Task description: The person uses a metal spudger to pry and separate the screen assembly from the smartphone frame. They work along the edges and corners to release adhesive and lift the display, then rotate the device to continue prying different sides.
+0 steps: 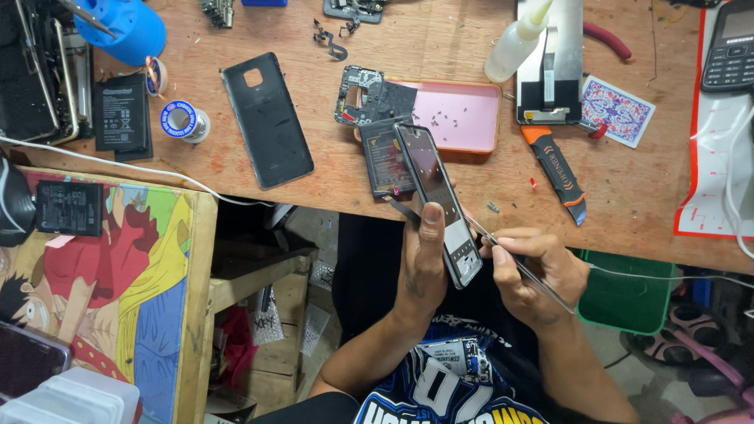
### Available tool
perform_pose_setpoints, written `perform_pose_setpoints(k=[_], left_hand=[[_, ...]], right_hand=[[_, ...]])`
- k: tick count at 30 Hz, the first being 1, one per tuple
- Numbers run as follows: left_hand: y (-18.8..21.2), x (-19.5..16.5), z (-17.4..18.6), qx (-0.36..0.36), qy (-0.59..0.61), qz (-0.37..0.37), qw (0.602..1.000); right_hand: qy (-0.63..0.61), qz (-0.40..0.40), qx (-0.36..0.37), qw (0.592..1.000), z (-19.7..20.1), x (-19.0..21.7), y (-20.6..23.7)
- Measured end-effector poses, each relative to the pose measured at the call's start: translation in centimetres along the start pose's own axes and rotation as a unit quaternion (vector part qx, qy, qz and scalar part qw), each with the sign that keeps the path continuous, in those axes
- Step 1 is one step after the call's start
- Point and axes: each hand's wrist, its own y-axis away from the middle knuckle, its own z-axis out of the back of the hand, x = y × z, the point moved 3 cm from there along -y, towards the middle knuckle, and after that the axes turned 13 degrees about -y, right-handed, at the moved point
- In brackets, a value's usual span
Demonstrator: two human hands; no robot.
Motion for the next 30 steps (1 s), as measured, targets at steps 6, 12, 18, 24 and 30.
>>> perform_pose_setpoints(k=[6,12,18,24,30], left_hand=[[-0.4,1.2,0.1,-0.007,0.009,0.003,1.0],[-0.5,1.7,-0.1,-0.012,0.024,-0.017,0.999],[-0.5,1.7,-0.1,-0.013,-0.005,-0.048,0.999],[-0.3,1.8,-0.4,-0.023,0.025,-0.035,0.999],[-0.4,1.4,-0.6,-0.022,0.034,-0.039,0.998]], right_hand=[[0.082,-0.006,-0.022,0.996,0.4,0.7,0.9],[0.139,0.01,-0.009,0.99,0.0,1.2,1.3],[0.155,0.006,-0.004,0.988,0.0,1.1,1.4],[0.158,0.02,-0.014,0.987,0.4,1.6,2.0],[0.156,0.021,-0.006,0.987,0.5,2.0,2.5]])
